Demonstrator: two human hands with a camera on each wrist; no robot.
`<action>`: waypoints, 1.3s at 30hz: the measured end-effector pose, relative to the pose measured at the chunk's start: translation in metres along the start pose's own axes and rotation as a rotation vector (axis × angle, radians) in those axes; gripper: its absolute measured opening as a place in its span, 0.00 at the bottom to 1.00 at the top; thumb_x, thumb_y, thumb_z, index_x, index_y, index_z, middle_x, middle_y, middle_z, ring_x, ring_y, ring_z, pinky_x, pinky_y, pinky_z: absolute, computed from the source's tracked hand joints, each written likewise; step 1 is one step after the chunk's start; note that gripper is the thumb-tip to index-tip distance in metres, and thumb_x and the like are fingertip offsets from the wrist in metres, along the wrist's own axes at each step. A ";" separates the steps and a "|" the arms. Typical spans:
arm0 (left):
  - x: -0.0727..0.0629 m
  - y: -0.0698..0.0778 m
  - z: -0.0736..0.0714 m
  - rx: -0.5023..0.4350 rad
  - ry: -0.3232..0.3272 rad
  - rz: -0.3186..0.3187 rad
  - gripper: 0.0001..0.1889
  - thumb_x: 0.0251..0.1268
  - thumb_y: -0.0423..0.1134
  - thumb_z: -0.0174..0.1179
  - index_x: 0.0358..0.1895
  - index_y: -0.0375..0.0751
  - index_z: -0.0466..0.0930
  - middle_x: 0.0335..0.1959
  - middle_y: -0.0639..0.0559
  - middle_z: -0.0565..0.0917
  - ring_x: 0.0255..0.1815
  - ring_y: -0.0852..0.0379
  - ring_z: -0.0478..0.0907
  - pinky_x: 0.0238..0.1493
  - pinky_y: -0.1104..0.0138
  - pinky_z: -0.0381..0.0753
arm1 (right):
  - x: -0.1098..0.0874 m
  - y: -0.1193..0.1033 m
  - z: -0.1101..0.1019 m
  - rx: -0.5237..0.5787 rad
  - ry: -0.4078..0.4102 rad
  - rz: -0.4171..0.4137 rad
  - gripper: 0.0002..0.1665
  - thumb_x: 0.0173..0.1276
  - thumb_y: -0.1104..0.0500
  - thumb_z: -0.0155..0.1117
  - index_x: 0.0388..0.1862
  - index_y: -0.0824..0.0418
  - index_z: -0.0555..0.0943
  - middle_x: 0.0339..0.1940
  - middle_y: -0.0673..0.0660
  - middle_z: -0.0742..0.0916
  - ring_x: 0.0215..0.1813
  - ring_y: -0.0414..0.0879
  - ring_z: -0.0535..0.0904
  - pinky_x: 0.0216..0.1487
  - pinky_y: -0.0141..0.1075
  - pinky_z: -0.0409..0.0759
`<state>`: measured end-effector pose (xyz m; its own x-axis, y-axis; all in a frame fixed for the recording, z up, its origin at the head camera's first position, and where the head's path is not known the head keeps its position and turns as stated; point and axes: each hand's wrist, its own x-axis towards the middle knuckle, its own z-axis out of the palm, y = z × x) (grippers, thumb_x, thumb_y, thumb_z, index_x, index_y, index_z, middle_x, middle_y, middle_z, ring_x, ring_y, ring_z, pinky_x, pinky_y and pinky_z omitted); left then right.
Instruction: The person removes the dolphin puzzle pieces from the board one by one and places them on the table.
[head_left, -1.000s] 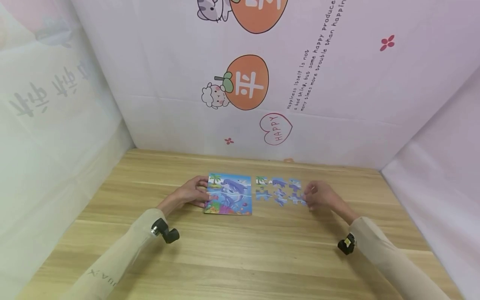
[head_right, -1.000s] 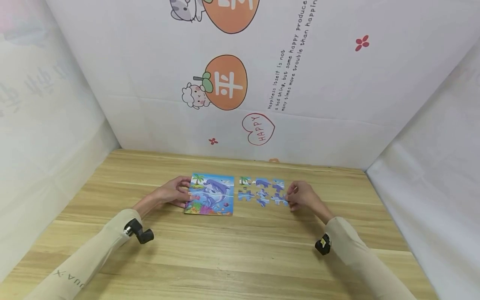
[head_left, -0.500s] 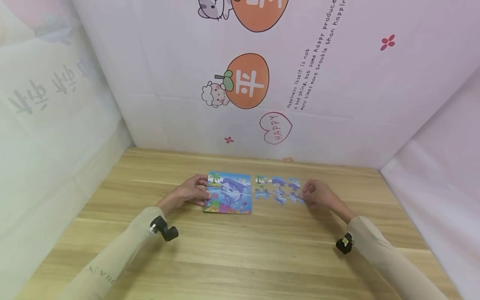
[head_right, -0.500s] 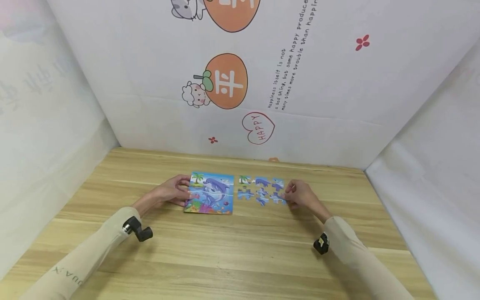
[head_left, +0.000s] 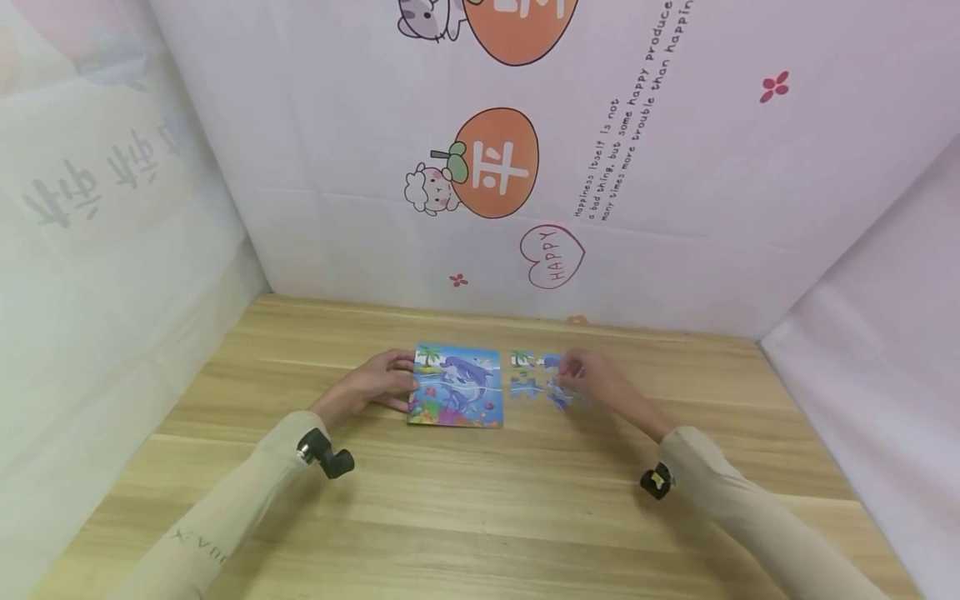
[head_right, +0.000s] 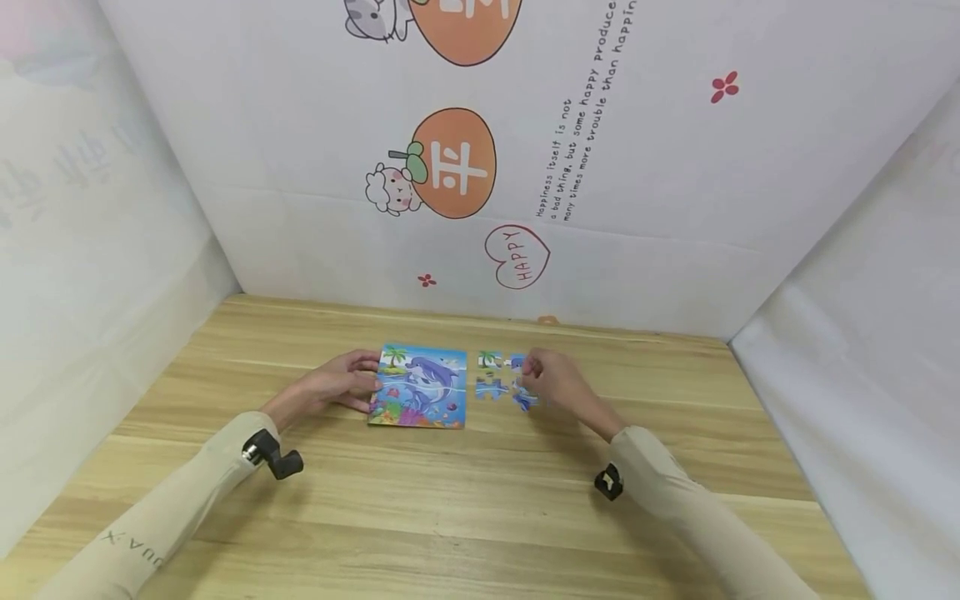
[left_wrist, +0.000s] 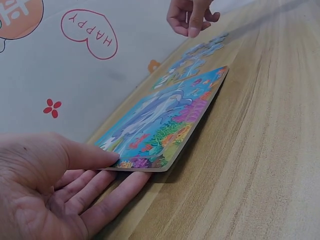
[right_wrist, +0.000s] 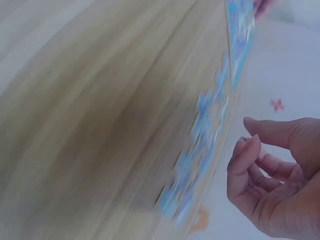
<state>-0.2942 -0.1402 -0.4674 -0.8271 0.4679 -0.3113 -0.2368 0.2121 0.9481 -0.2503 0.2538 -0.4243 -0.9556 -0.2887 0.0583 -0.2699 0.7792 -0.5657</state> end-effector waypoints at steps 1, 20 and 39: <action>0.001 0.000 0.000 -0.003 -0.001 0.001 0.39 0.72 0.28 0.61 0.81 0.31 0.51 0.77 0.30 0.61 0.55 0.43 0.83 0.49 0.59 0.94 | 0.002 -0.005 0.004 0.010 -0.013 -0.025 0.06 0.70 0.65 0.70 0.37 0.66 0.81 0.33 0.59 0.87 0.35 0.48 0.82 0.35 0.33 0.85; -0.002 0.010 -0.003 -0.009 0.031 -0.072 0.36 0.74 0.25 0.58 0.81 0.29 0.54 0.77 0.30 0.62 0.59 0.43 0.79 0.47 0.62 0.94 | 0.044 -0.095 0.065 0.104 -0.230 -0.147 0.22 0.71 0.62 0.73 0.58 0.70 0.77 0.49 0.64 0.87 0.49 0.54 0.85 0.52 0.40 0.90; 0.003 0.001 -0.006 -0.010 -0.052 -0.004 0.36 0.76 0.25 0.56 0.82 0.30 0.49 0.75 0.27 0.63 0.62 0.38 0.79 0.56 0.55 0.91 | 0.047 -0.141 0.108 0.071 -0.342 -0.126 0.25 0.68 0.56 0.77 0.58 0.63 0.76 0.55 0.60 0.74 0.49 0.47 0.71 0.47 0.34 0.79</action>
<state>-0.2999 -0.1437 -0.4672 -0.7985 0.5111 -0.3181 -0.2457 0.2057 0.9473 -0.2446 0.0699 -0.4310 -0.8175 -0.5585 -0.1406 -0.3624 0.6886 -0.6281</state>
